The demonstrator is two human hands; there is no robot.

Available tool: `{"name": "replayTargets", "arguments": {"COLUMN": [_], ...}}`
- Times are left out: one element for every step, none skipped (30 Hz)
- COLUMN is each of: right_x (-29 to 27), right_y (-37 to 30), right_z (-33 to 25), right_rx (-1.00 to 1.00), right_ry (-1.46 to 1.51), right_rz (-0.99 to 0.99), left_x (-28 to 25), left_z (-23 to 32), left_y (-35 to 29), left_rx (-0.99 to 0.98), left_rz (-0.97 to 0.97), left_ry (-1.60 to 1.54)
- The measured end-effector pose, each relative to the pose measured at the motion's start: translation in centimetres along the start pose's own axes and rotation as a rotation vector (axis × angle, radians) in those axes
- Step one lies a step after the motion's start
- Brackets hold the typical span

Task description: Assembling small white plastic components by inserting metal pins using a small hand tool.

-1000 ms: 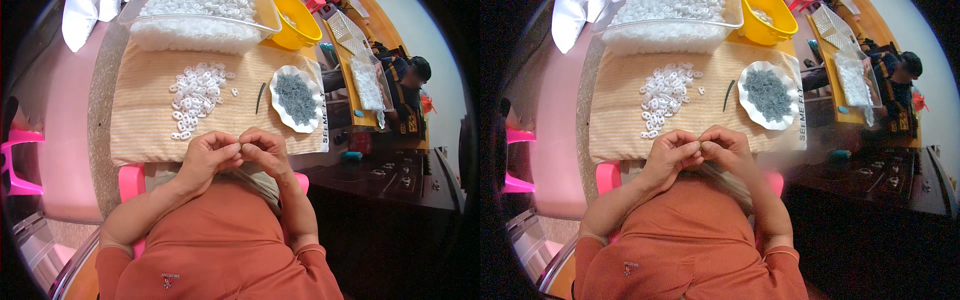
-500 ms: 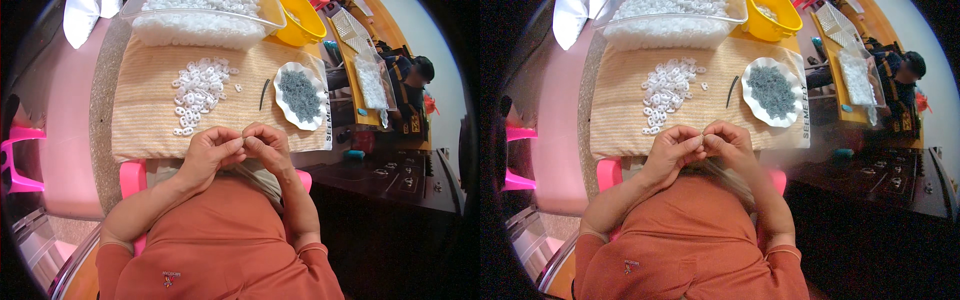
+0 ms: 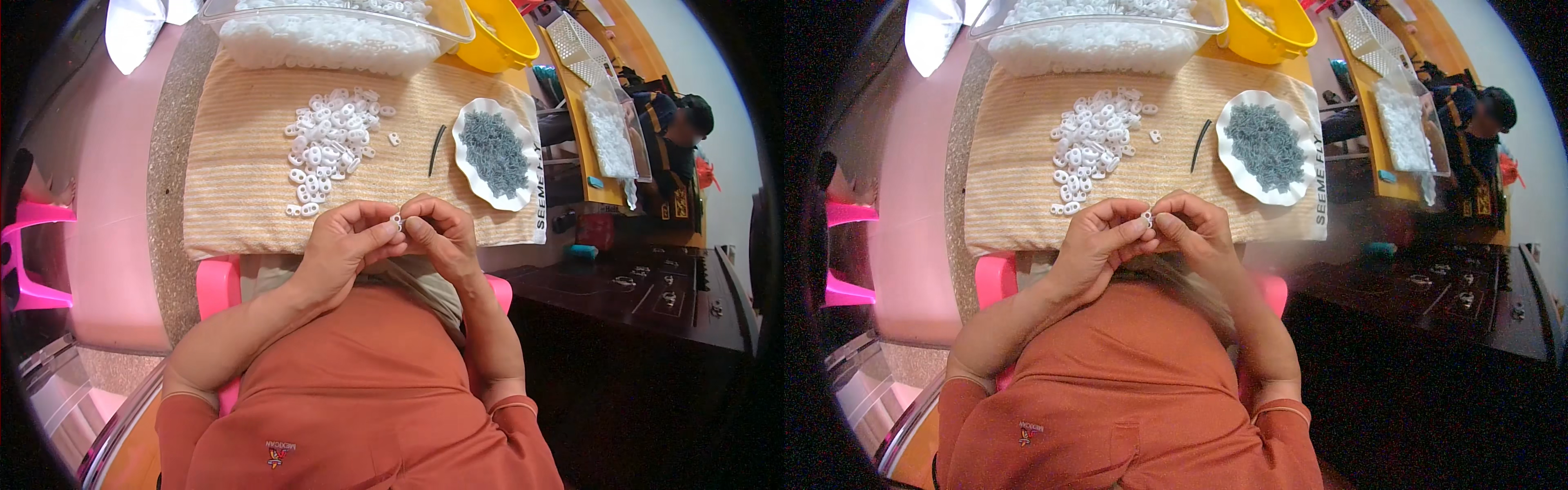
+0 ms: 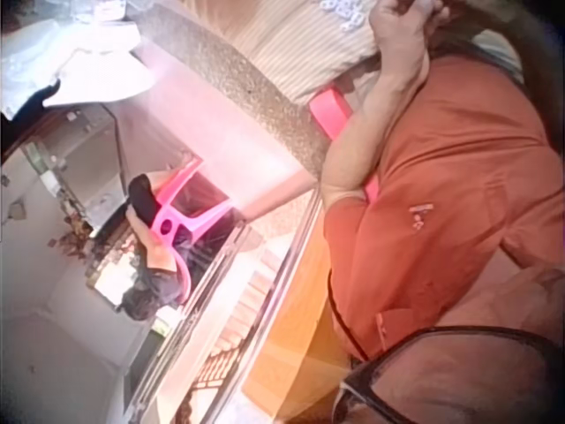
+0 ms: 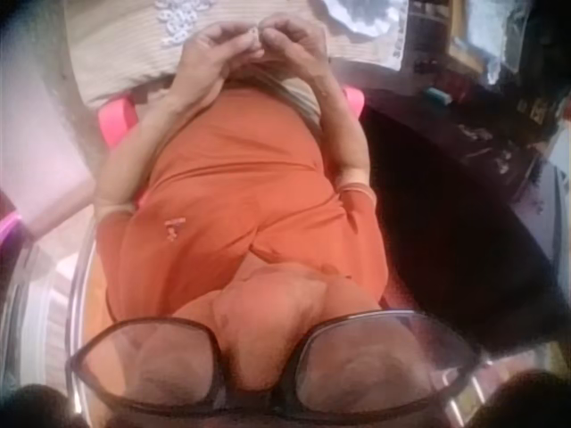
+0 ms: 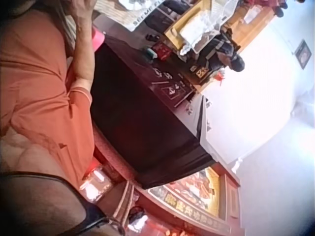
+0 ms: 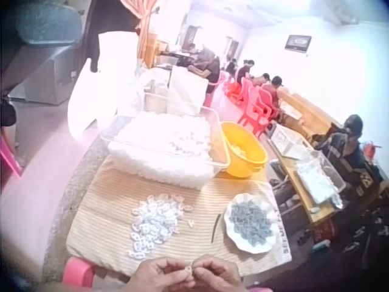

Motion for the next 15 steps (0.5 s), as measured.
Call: {"name": "replayTargets", "arguments": {"right_x": [0.04,0.06,0.06,0.04,0.03,0.04,0.05,0.07,0.08,0.07,0.05,0.1,0.12,0.14,0.09], "right_y": [0.0,-0.01,-0.03,-0.06,-0.09,-0.1,-0.12,-0.14,-0.13,-0.13,-0.13,-0.13,-0.15,-0.15,-0.14], "right_z": [-0.09,-0.15,-0.11,-0.05,-0.01,-0.05,-0.1,-0.15,-0.17,-0.19,-0.21,-0.34,-0.46,-0.54,-0.48], "right_rx": [-0.007,-0.014,-0.014,-0.013,-0.013,-0.012,-0.012,-0.011,-0.01,-0.011,-0.011,-0.012,-0.008,-0.005,-0.004], "right_ry": [-0.014,-0.029,-0.028,-0.034,-0.041,-0.04,-0.049,-0.058,-0.058,-0.066,-0.074,-0.074,-0.083,-0.091,-0.091], "right_rz": [0.001,0.002,0.002,0.002,0.002,0.001,0.003,0.006,0.006,0.01,0.015,0.014,0.013,0.013,0.013], "left_x": [-0.01,-0.02,-0.01,0.01,0.02,-0.02,-0.08,-0.13,-0.14,-0.14,-0.15,-0.1,-0.06,-0.02,-0.01], "left_z": [-0.01,-0.01,0.0,0.03,0.04,0.03,-0.01,-0.04,-0.04,-0.04,-0.06,-0.01,0.04,0.08,0.08], "left_y": [-0.02,-0.04,-0.06,-0.09,-0.11,-0.1,-0.09,-0.09,-0.06,-0.02,0.02,-0.03,-0.08,-0.13,-0.09], "left_rx": [0.004,0.007,0.007,0.008,0.009,0.01,0.008,0.007,0.006,0.006,0.005,0.007,0.009,0.012,0.011], "left_rz": [0.004,0.008,0.008,0.008,0.007,0.008,0.011,0.015,0.015,0.016,0.017,0.016,0.017,0.018,0.018], "left_ry": [-0.001,-0.003,-0.003,-0.002,-0.002,-0.002,-0.001,0.0,-0.001,0.001,0.003,0.003,0.003,0.002,0.002]}}
Point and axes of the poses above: each hand's wrist, its own y-axis towards the middle knuckle, its own x-axis out of the palm, z = x × y, the point moved 4 cm from there along y, towards the middle knuckle, and after that the axes turned 12 degrees about -y, right-handed, at the moved point
